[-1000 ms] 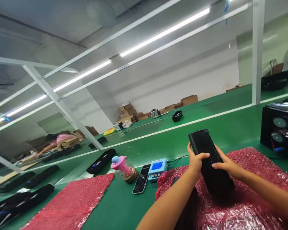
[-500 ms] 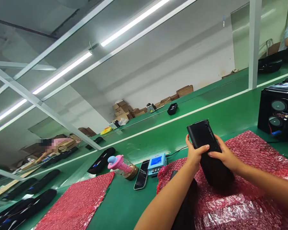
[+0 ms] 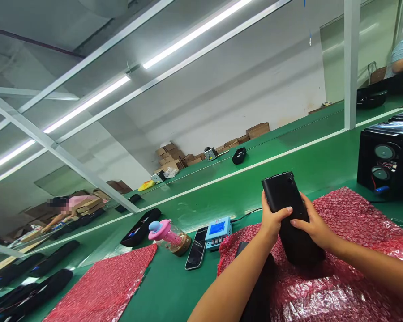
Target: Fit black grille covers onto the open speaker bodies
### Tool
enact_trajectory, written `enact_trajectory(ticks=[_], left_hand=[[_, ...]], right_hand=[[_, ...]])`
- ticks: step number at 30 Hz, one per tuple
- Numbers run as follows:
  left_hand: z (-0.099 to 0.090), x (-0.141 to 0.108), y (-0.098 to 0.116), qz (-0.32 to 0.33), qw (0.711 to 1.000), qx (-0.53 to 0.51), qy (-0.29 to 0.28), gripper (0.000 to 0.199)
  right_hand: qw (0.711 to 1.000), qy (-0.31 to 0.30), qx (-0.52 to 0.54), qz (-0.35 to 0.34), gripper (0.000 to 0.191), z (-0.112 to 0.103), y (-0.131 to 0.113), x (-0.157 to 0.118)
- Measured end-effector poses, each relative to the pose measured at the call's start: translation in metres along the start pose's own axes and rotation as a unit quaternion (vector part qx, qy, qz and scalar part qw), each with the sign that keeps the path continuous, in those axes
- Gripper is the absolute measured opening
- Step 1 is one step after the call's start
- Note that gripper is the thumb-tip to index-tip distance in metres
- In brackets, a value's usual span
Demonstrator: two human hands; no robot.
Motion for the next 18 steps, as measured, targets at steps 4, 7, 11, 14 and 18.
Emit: enact_trajectory(ticks=[4,7,11,14,18], left_hand=[[0.0012,-0.0022,0.0028,0.002,1.0,0.006,0.017,0.099],[0.0018,-0.0031,0.0037,0.005,1.0,0.014,0.022,0.097],[0.0018,-0.0022,0.002,-0.004,1.0,0.0,0.024,0.1],[0.0016,-0.0013,0.0006,-0.004,1.0,0.001,0.024,0.099],[0.0009,-0.0024,0.0009,0.01,0.999,0.016,0.037,0.099]], right_hand=[[1.0,-0.01,0.003,0.008,0.096,0.001,-0.001,-0.0011],[1.0,-0.027,0.006,0.008,0.097,0.0004,-0.0024,-0.0012],[0.998,-0.052,0.008,0.026,0.101,-0.0011,-0.0012,0.0006],[0.998,-0.052,0.01,0.028,0.103,-0.0019,-0.0011,0.0015],[0.998,-0.05,0.015,0.04,0.103,-0.0014,-0.0027,0.0011]])
Point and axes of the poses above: each hand's wrist, its own x-axis towards the middle knuckle, its own z-axis out of the palm, y = z × x, the point moved 3 cm from there along x, towards the middle knuckle, and after that the axes turned 4 degrees about y, right-handed, at the moved point
